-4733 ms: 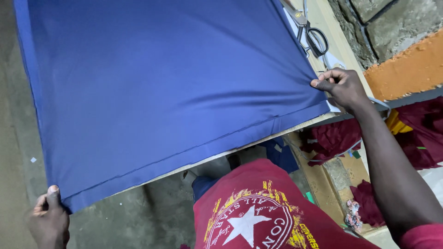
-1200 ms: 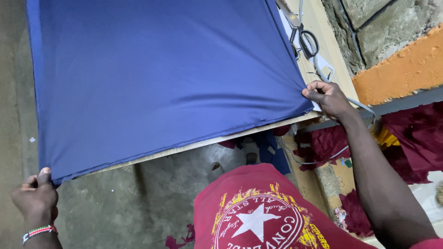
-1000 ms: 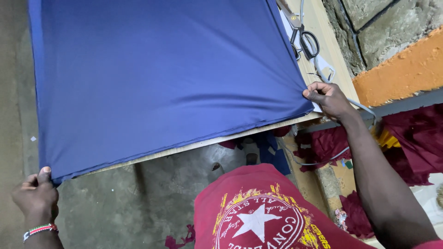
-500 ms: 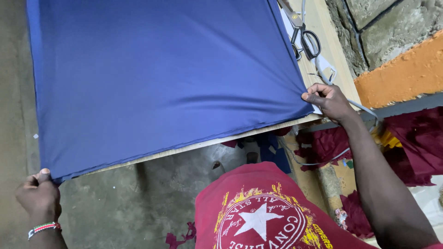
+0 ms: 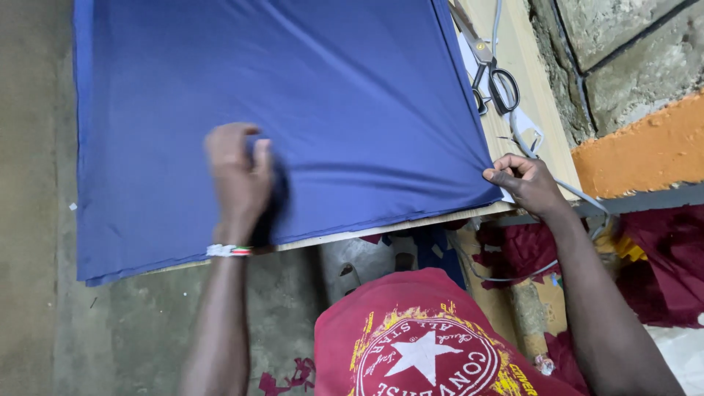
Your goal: Unfolding, smoothing, and cutting a notch in a large piece of blue fabric on a cutting table
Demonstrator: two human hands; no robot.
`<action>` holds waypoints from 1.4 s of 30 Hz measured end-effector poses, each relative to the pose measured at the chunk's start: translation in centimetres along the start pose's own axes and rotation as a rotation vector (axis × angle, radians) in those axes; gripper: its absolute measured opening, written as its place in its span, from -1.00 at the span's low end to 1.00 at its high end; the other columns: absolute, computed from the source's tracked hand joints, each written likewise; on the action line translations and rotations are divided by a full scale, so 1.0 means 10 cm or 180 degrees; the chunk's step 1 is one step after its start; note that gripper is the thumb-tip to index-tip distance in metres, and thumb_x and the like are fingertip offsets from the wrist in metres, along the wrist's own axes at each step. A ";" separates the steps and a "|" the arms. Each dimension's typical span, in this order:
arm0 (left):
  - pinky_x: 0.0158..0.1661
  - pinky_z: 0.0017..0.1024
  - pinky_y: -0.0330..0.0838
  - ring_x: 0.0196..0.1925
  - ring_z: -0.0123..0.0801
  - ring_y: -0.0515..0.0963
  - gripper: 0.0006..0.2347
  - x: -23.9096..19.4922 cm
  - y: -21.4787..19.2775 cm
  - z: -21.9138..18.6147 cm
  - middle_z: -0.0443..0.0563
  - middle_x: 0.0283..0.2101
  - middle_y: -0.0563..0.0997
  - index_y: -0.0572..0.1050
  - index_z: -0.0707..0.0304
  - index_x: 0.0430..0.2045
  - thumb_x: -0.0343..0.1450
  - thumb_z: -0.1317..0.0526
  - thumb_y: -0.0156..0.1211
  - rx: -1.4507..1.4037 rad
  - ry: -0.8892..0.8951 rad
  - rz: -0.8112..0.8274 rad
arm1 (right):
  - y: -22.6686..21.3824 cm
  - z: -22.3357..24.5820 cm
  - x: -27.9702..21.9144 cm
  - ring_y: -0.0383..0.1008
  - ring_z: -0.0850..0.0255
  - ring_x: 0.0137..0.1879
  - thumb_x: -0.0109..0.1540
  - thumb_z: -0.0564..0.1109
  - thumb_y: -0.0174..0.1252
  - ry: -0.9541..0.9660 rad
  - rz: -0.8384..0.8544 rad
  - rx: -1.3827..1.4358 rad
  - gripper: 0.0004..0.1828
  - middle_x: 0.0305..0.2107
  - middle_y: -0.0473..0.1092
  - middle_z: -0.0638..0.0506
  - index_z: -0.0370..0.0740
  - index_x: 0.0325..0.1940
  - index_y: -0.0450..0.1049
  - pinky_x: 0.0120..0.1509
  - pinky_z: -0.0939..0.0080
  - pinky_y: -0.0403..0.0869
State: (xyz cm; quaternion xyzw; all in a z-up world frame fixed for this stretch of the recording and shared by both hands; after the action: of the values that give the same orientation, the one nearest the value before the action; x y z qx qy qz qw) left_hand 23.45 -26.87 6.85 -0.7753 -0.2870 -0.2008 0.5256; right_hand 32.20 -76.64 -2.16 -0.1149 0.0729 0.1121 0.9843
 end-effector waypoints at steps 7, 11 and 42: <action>0.16 -0.01 0.27 0.17 0.07 0.44 -0.69 -0.40 0.49 -1.13 0.16 0.01 0.53 0.53 0.23 -0.02 0.48 0.02 0.16 -0.0406 0.0813 0.1739 | -0.04 -0.05 0.05 0.14 0.44 -0.47 0.24 -0.14 0.41 0.0048 0.0097 -0.0248 -0.81 -0.60 0.13 0.16 -0.25 -0.29 0.52 -0.39 0.41 0.20; -0.13 -0.14 0.36 -0.18 0.04 0.53 -0.66 -0.72 0.00 -1.09 0.12 -0.37 0.52 0.52 0.25 -0.38 0.51 -0.08 0.06 -0.0442 0.0564 0.2396 | -0.05 -0.04 0.04 0.16 0.42 -0.46 0.23 -0.16 0.41 0.0075 0.0078 -0.0256 -0.83 -0.63 0.14 0.15 -0.26 -0.29 0.54 -0.35 0.40 0.21; -0.30 -0.05 0.30 -0.31 0.04 0.45 -0.72 -0.92 -0.25 -0.96 0.10 -0.46 0.50 0.47 0.19 -0.62 0.49 0.08 0.17 0.1002 -0.0391 0.1070 | -0.05 0.06 0.09 -0.05 0.38 -0.65 0.29 -0.08 0.27 0.0607 0.0345 -0.0374 -0.77 -0.71 0.02 0.18 -0.20 -0.33 0.39 -0.64 0.26 0.07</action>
State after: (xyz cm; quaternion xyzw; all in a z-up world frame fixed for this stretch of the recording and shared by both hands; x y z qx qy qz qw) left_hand 14.81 -37.23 6.49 -0.7314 -0.2132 -0.0157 0.6476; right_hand 33.28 -76.79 -1.65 -0.1785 0.1655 0.1578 0.9570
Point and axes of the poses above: each hand's wrist, its own x-axis towards the middle knuckle, its own y-axis out of the palm, z = x × y, the point moved 1 cm from there along x, towards the middle knuckle
